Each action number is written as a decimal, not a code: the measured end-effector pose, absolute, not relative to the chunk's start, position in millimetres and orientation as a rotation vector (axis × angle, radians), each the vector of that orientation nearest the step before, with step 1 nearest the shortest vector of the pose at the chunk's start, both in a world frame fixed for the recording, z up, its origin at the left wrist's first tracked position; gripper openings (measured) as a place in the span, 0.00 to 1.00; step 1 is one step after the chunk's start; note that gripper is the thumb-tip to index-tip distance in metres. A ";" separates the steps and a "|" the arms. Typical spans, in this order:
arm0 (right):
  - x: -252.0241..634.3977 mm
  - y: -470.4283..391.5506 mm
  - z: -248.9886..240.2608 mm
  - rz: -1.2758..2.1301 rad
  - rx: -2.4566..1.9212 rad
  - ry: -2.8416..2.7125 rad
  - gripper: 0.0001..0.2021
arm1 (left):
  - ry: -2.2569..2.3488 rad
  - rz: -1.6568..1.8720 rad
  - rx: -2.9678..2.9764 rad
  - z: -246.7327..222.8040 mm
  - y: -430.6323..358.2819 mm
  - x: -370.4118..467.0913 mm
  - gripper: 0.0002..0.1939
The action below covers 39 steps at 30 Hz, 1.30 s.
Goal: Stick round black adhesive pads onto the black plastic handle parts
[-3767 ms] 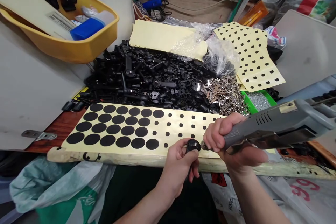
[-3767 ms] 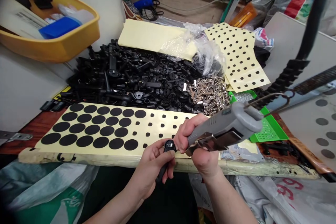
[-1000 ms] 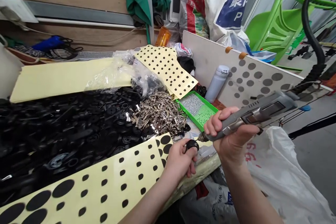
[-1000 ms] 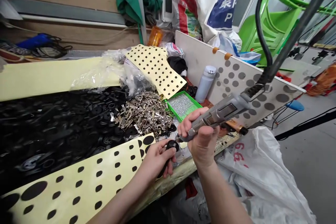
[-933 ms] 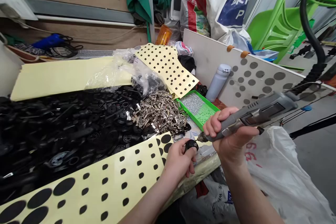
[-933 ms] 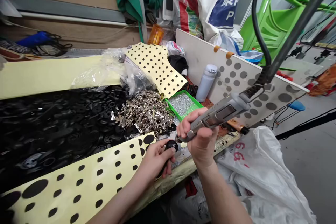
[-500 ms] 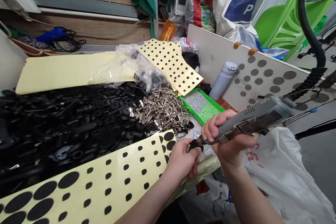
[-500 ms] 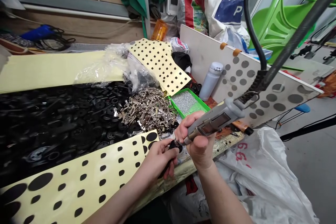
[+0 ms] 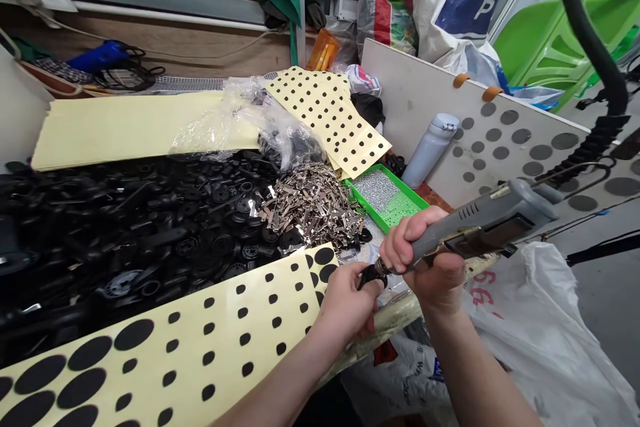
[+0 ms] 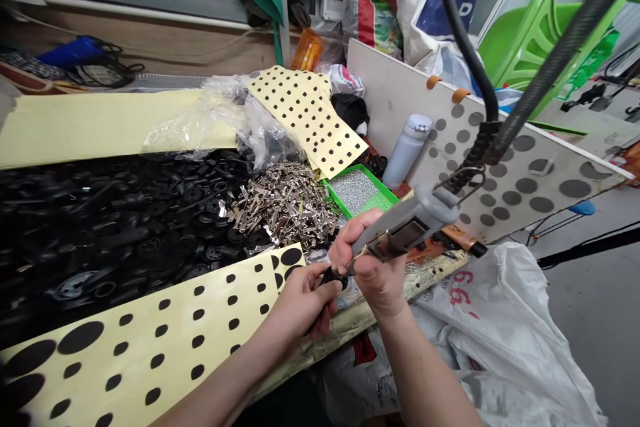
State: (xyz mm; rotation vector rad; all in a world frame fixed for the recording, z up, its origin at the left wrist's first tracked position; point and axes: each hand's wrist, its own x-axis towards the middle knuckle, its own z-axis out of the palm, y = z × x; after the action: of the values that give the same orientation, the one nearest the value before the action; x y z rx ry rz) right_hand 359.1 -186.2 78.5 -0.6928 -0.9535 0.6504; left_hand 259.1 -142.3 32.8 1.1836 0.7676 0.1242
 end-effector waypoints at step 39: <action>362.2 -188.1 79.4 0.529 -0.807 -0.970 0.28 | 0.577 0.159 1.040 24.1 -140.7 256.5 0.14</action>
State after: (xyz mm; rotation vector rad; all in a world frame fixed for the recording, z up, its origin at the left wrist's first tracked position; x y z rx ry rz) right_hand 362.2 -188.1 79.4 -0.8071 -0.9698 0.5292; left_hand 256.5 -140.7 24.1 1.0402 0.5768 0.1586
